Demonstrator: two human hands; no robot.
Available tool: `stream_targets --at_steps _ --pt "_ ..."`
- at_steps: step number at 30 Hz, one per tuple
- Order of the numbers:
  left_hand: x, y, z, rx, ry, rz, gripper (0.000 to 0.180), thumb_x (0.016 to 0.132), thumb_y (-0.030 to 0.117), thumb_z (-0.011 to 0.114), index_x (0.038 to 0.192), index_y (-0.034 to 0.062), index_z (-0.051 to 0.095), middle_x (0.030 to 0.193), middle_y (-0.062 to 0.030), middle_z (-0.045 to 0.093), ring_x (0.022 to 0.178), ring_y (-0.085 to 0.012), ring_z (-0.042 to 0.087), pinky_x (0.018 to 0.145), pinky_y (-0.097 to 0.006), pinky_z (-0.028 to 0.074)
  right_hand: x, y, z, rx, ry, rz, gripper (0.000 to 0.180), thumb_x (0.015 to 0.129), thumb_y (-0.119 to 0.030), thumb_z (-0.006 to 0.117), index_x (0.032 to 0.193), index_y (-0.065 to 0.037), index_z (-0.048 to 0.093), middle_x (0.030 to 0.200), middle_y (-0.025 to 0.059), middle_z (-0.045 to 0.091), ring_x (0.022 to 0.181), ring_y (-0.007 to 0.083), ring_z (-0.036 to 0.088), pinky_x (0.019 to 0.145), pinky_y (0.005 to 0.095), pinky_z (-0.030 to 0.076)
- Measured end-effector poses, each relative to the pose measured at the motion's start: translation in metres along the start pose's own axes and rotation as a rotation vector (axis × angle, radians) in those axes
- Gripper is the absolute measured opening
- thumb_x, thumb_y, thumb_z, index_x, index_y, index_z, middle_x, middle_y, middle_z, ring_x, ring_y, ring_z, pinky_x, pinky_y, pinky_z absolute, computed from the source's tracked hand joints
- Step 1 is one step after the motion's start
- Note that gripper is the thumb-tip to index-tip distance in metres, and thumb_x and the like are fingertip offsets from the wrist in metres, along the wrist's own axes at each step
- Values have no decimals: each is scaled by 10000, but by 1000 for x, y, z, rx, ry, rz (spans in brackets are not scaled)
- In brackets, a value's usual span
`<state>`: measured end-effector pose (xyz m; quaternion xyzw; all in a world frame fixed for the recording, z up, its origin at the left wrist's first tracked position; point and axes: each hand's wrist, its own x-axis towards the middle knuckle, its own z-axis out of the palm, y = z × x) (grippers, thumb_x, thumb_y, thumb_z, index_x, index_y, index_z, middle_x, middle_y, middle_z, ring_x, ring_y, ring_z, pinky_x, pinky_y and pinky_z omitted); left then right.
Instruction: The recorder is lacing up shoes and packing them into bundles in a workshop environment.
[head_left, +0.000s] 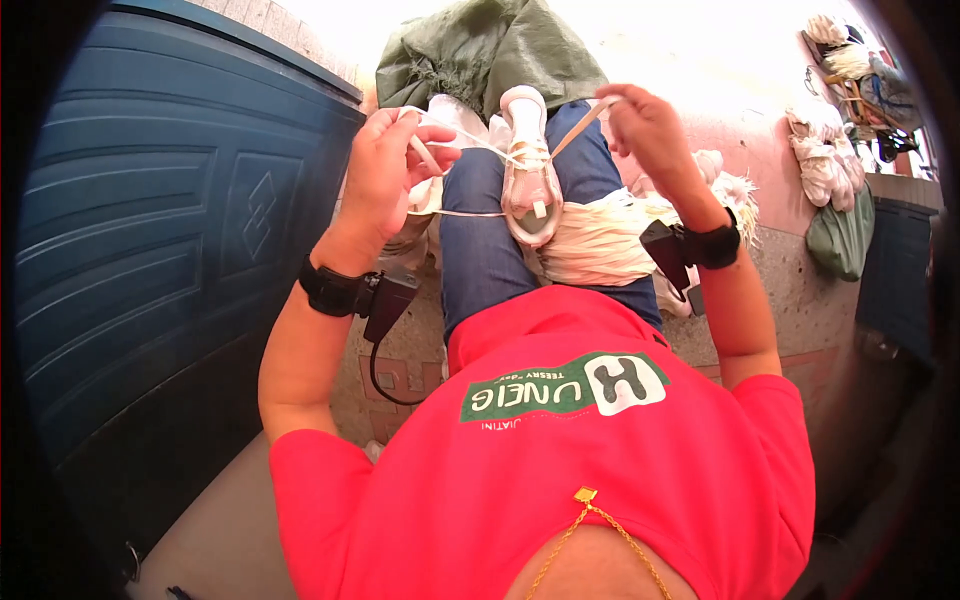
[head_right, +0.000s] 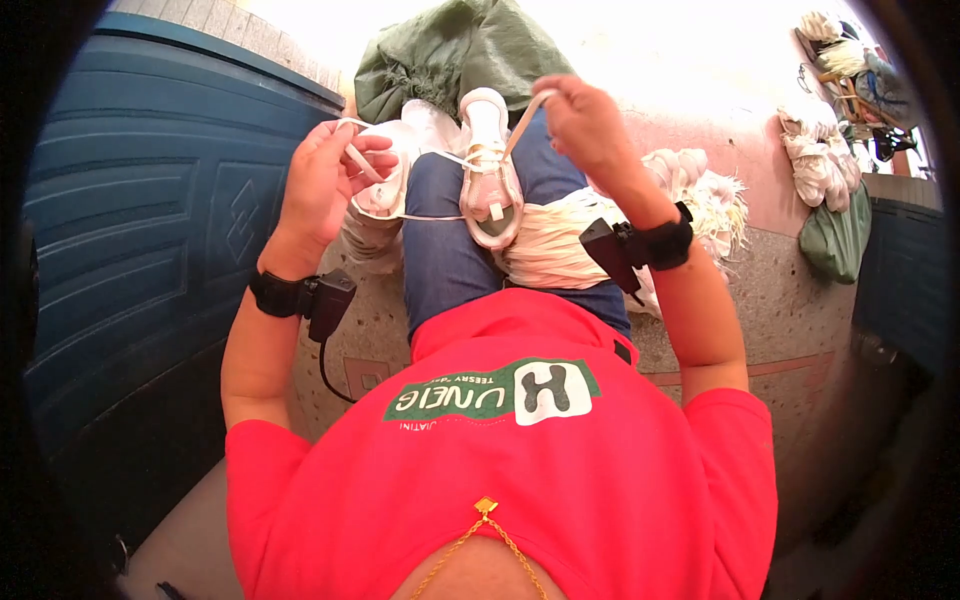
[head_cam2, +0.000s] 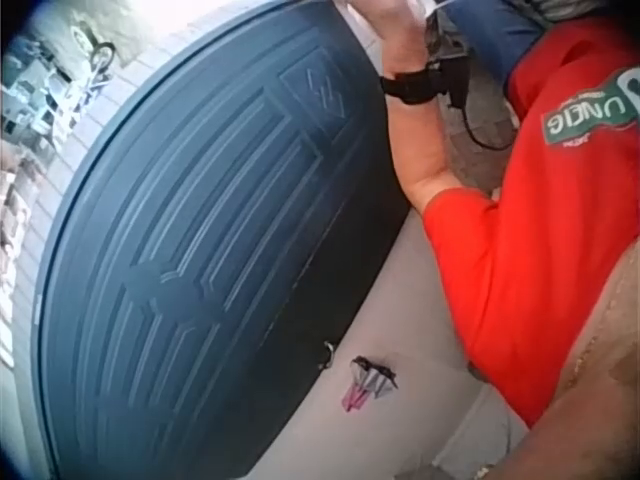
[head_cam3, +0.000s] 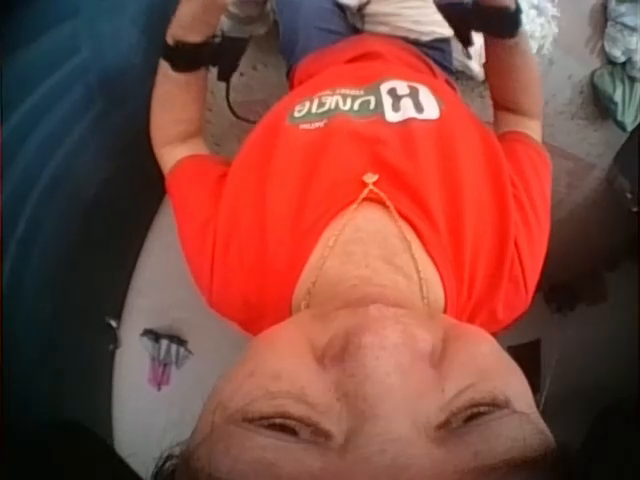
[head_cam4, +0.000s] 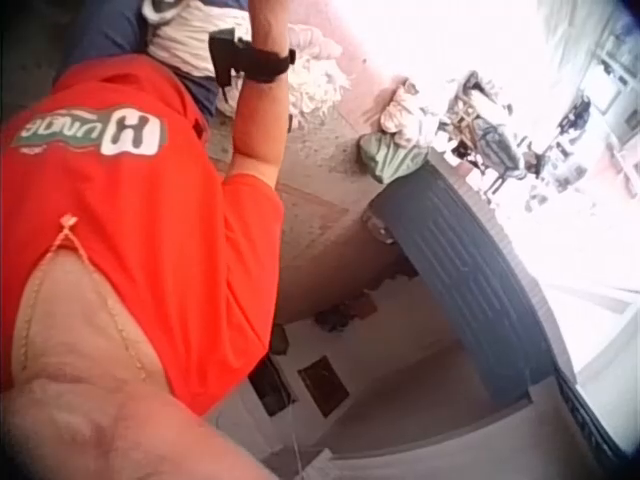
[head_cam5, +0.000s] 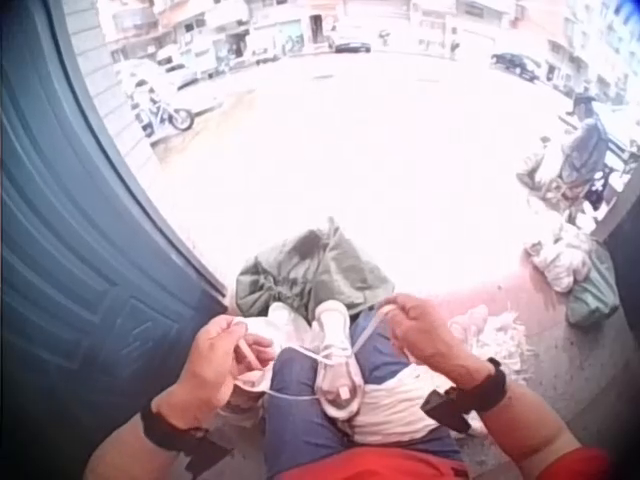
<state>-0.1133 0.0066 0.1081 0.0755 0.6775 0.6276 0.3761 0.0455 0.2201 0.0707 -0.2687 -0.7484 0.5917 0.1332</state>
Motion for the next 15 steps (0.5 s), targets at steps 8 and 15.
stream_targets --at_steps 8,15 --pt "44 -134 -57 -334 55 -411 200 862 128 413 1022 7 413 992 -205 531 891 -325 566 749 -422 464 -11 111 8 787 199 572 180 826 -87 442 969 20 470 809 98 551 699 206 564 681 329 474" --pt "31 -157 -31 1232 326 625 299 725 74 561 1011 27 489 887 -162 526 923 -303 485 789 -372 398 -26 179 9 -572 368 9 248 766 -101 509 986 14 502 905 151 551 853 248 532 743 322 429"
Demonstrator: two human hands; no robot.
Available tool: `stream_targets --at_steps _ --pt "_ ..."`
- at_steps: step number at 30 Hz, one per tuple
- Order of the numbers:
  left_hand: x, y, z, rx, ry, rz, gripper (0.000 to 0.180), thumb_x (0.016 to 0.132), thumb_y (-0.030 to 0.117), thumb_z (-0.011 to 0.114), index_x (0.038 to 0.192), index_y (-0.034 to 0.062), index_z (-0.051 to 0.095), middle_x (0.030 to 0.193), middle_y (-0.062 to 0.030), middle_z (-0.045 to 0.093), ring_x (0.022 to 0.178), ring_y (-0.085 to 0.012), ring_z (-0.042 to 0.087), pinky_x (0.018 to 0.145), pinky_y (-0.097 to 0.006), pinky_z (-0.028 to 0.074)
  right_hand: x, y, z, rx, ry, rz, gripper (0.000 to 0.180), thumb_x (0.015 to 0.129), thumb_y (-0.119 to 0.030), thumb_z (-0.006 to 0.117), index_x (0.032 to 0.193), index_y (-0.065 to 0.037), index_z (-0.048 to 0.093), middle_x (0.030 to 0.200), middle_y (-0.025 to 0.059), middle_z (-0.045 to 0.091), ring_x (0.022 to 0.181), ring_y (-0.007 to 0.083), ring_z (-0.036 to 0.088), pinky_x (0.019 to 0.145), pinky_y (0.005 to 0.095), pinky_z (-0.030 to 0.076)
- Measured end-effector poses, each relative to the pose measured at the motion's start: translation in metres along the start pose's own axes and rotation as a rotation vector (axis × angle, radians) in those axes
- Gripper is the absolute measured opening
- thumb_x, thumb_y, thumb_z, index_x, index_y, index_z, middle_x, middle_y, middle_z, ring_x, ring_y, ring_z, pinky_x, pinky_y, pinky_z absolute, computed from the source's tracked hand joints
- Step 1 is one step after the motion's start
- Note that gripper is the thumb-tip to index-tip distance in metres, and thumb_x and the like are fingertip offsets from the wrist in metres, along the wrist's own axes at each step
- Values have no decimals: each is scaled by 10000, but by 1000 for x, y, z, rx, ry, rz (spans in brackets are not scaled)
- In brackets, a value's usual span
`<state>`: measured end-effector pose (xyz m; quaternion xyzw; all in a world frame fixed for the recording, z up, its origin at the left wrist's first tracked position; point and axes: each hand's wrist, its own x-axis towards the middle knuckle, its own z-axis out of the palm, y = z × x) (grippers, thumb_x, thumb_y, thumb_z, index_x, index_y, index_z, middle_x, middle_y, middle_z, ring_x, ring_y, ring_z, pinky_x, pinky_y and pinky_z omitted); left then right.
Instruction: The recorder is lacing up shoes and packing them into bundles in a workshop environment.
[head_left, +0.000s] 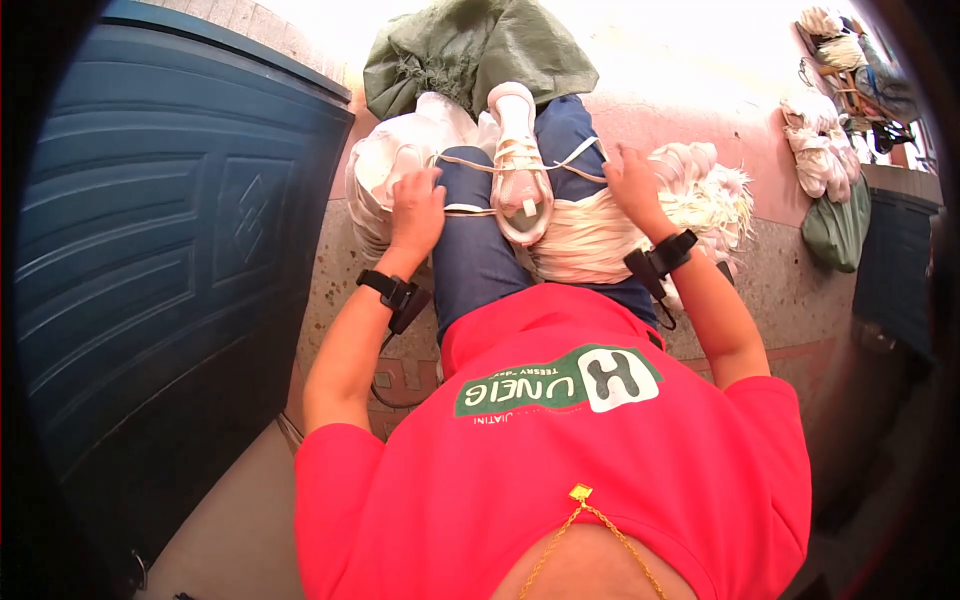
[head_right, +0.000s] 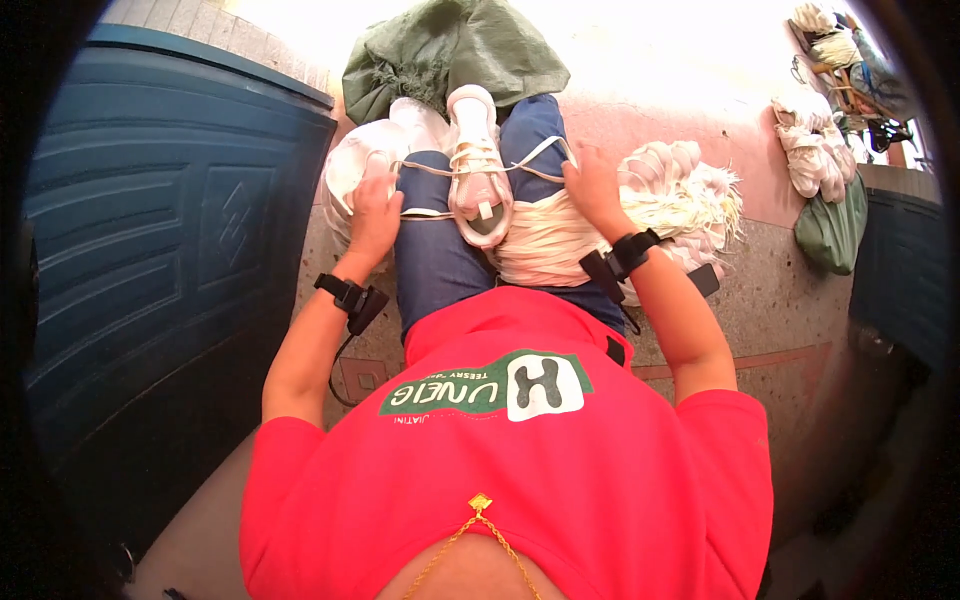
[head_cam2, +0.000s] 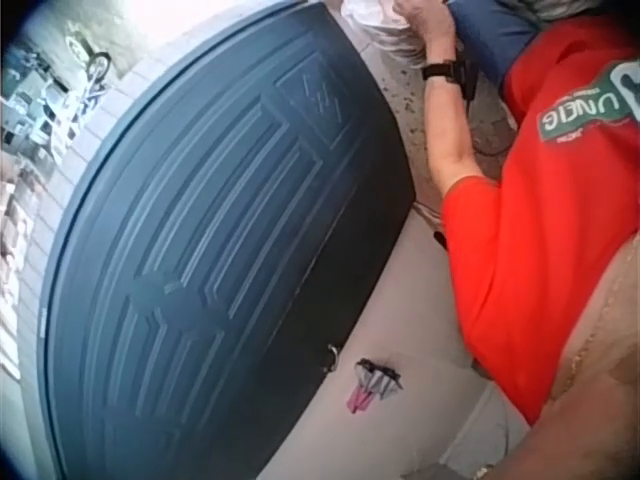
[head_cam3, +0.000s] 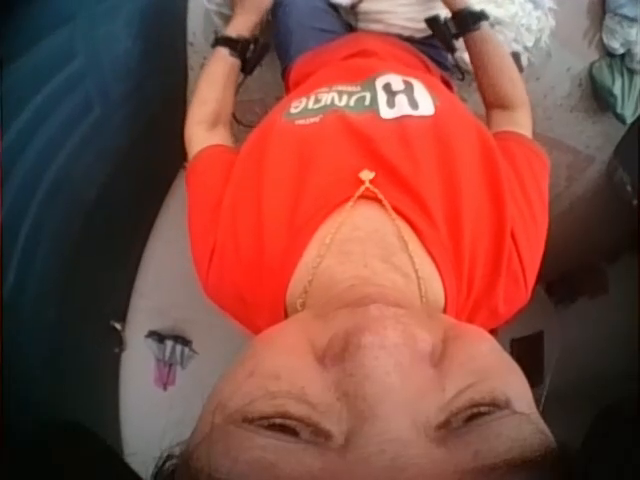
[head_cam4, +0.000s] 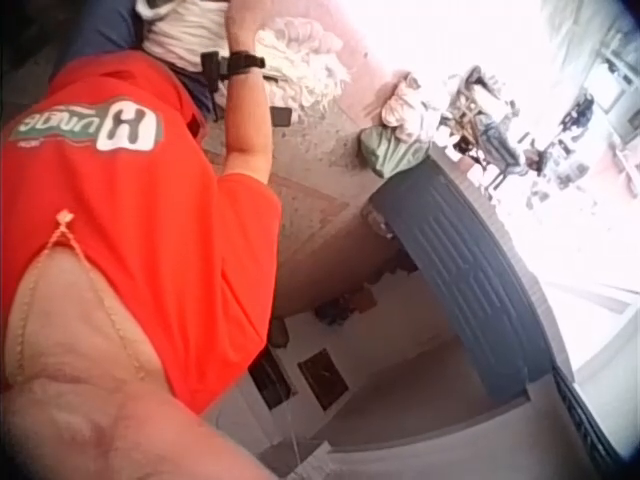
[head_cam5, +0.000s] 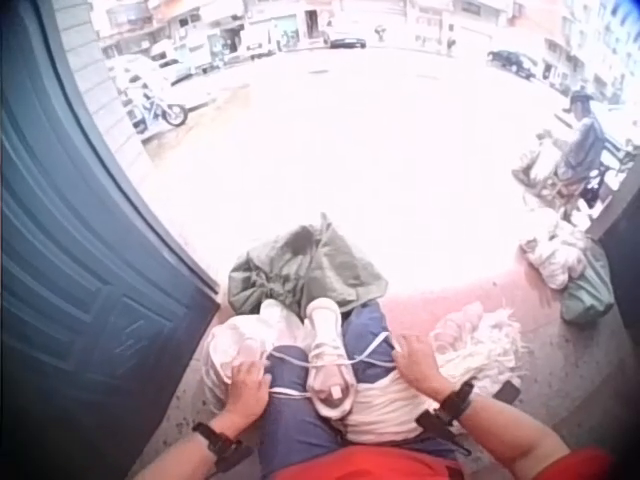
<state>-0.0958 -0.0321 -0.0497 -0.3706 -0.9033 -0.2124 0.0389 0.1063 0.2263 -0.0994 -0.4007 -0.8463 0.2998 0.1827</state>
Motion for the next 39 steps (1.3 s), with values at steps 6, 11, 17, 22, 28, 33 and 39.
stream_targets --at_steps 6,11,17,22,28,33,39 --pt "1 29 -18 -113 -402 520 115 687 88 610 788 44 578 784 -75 532 800 -257 478 711 -338 412 -8 -77 -9 -363 -225 -533 156 725 -189 595 802 -57 565 829 86 531 828 258 500 699 376 403" --pt "2 29 -10 -100 -384 512 59 698 62 583 738 30 554 740 -85 522 763 -264 480 678 -347 414 6 -58 2 -291 -254 -578 108 744 -169 562 743 -62 566 748 99 529 779 271 507 681 374 410" --pt "4 27 -6 -154 -352 447 47 702 53 565 726 30 532 732 -104 518 749 -280 475 679 -350 409 -2 -66 -7 -23 -368 -605 90 724 -134 534 715 -63 588 750 101 555 803 270 533 662 389 420" --pt "8 28 -6 -200 -390 537 53 705 57 563 741 37 530 728 -109 520 742 -285 470 681 -354 403 -6 -73 7 -173 -328 -463 110 772 -134 498 761 -53 571 790 108 548 812 289 510 673 393 405" --pt "7 33 -6 -198 -393 410 60 721 66 582 727 27 537 708 -112 527 734 -293 485 666 -356 410 1 -80 10 -195 -352 -421 129 787 -151 477 764 -59 564 780 109 538 811 295 513 666 408 406" --pt "14 44 0 -460 -338 -1 128 765 118 537 760 8 604 731 -166 595 710 -326 569 636 -385 448 1 -88 12 -262 -350 -369 119 789 -136 456 747 -52 529 771 117 534 794 308 516 648 424 407" --pt "20 48 11 -452 -317 -182 158 771 142 531 781 3 604 730 -190 589 712 -338 577 641 -390 455 8 -85 11 -279 -463 -518 107 723 -99 484 810 -60 533 812 108 548 823 286 532 683 399 421"
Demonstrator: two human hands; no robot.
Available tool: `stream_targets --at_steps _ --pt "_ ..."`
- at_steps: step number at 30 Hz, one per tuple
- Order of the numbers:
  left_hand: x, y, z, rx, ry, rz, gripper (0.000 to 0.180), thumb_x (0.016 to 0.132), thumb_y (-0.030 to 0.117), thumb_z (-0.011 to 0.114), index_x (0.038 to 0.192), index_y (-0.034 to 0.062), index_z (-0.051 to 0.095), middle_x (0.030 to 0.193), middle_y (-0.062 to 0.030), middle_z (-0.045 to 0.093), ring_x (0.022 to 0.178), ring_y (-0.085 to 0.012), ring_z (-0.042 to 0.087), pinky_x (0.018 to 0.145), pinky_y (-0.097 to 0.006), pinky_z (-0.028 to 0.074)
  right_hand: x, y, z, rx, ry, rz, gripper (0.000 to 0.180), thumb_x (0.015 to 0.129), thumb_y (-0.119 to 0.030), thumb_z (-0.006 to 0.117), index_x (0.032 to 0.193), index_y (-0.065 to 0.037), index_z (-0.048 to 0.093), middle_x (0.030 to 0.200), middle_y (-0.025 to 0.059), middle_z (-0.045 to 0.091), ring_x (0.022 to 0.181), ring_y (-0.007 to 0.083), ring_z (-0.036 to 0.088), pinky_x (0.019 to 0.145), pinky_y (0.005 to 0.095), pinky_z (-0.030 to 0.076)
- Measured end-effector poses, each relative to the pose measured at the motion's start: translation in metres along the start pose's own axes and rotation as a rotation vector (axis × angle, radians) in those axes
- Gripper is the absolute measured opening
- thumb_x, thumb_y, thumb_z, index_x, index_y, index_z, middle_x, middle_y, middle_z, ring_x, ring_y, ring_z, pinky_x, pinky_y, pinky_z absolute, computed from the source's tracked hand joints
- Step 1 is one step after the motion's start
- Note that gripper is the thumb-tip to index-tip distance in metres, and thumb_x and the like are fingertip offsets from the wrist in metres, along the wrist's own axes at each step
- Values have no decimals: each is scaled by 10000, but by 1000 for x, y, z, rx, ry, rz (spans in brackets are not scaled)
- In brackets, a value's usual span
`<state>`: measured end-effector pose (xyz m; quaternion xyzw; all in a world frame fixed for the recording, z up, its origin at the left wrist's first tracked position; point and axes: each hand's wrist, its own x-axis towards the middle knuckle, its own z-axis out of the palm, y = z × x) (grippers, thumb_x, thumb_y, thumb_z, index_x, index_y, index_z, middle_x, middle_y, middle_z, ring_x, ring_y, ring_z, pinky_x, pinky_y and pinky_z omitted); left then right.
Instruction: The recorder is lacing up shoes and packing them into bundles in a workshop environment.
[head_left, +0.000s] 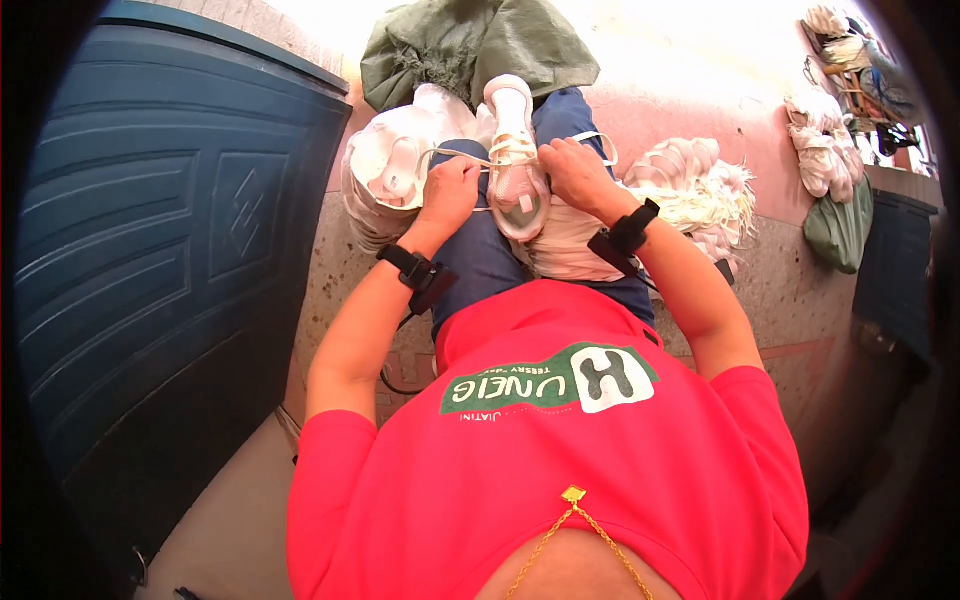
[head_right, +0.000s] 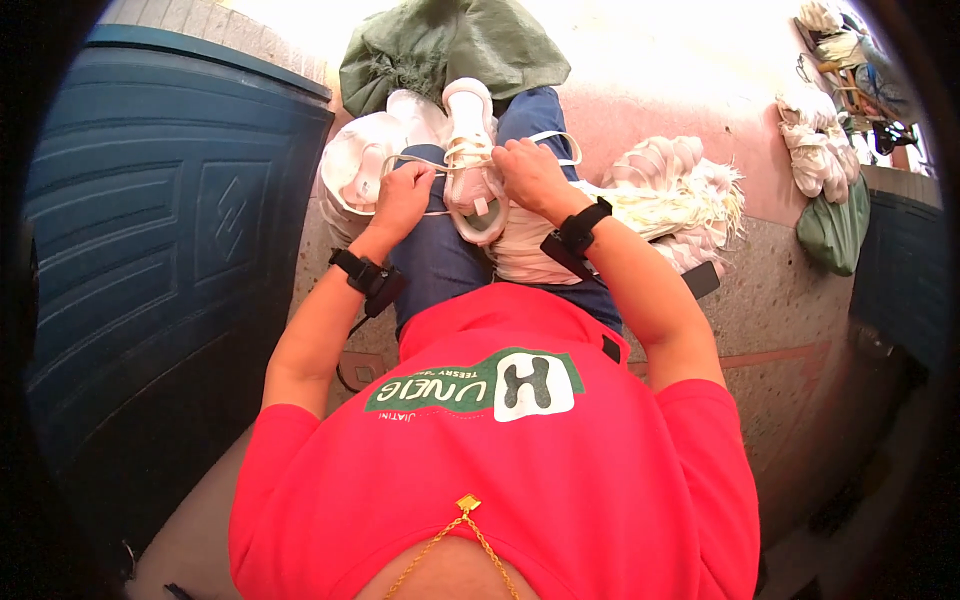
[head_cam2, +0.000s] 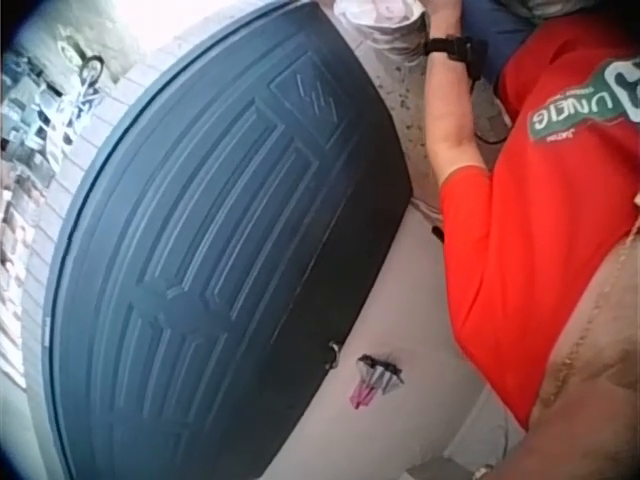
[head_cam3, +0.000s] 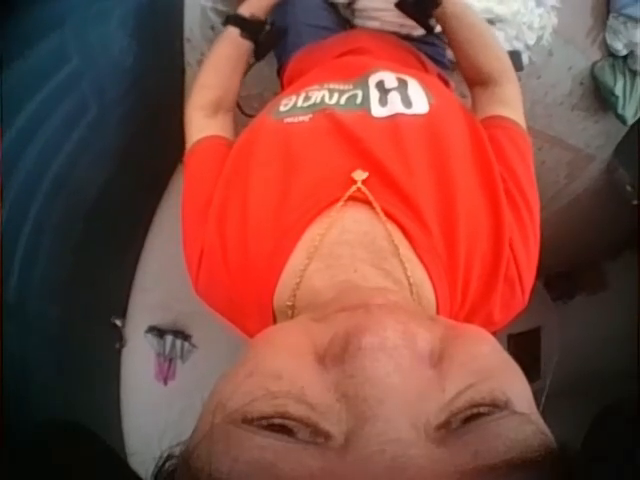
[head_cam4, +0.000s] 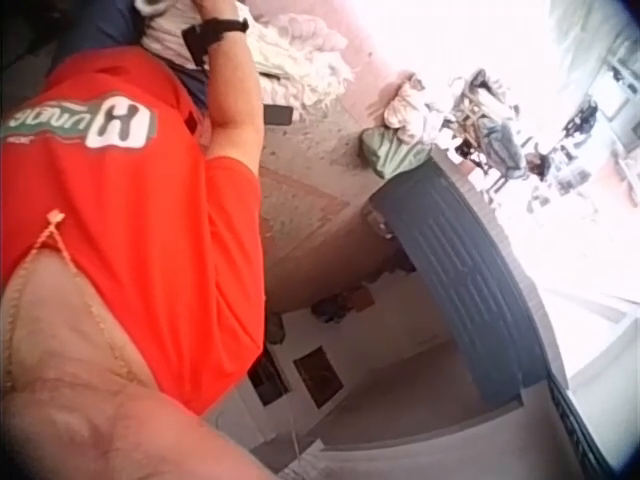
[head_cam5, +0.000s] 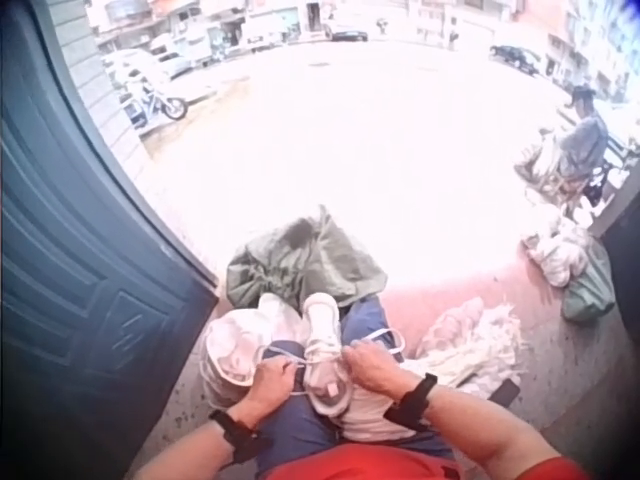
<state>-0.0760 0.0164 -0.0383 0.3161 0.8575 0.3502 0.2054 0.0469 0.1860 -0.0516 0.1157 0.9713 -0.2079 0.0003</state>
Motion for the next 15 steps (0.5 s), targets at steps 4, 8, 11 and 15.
stream_targets --at_steps 4,8,11,15 --pt "5 -6 10 34 16 17 160 787 137 527 804 -4 599 713 -174 595 674 -292 589 622 -346 455 1 -2 -1 -13 -7 -62 117 705 -80 497 816 -62 531 793 90 538 811 266 532 675 390 423" --pt "9 -6 17 154 30 137 159 777 158 493 742 42 597 746 -156 591 754 -336 551 666 -420 433 6 -6 7 -60 60 -113 97 699 -89 512 789 -86 548 757 65 534 804 240 527 651 386 417" --pt "10 -2 18 288 106 272 103 760 109 514 740 37 585 736 -137 582 747 -308 538 678 -402 425 4 -6 3 -92 78 -72 74 727 -131 523 774 -100 571 757 54 527 807 238 506 677 366 397" --pt "14 -1 11 525 -47 365 103 752 172 518 780 99 586 785 -92 584 829 -260 525 710 -379 401 4 -10 6 -113 129 23 101 723 -179 567 797 -117 598 779 34 533 820 235 500 690 387 384"
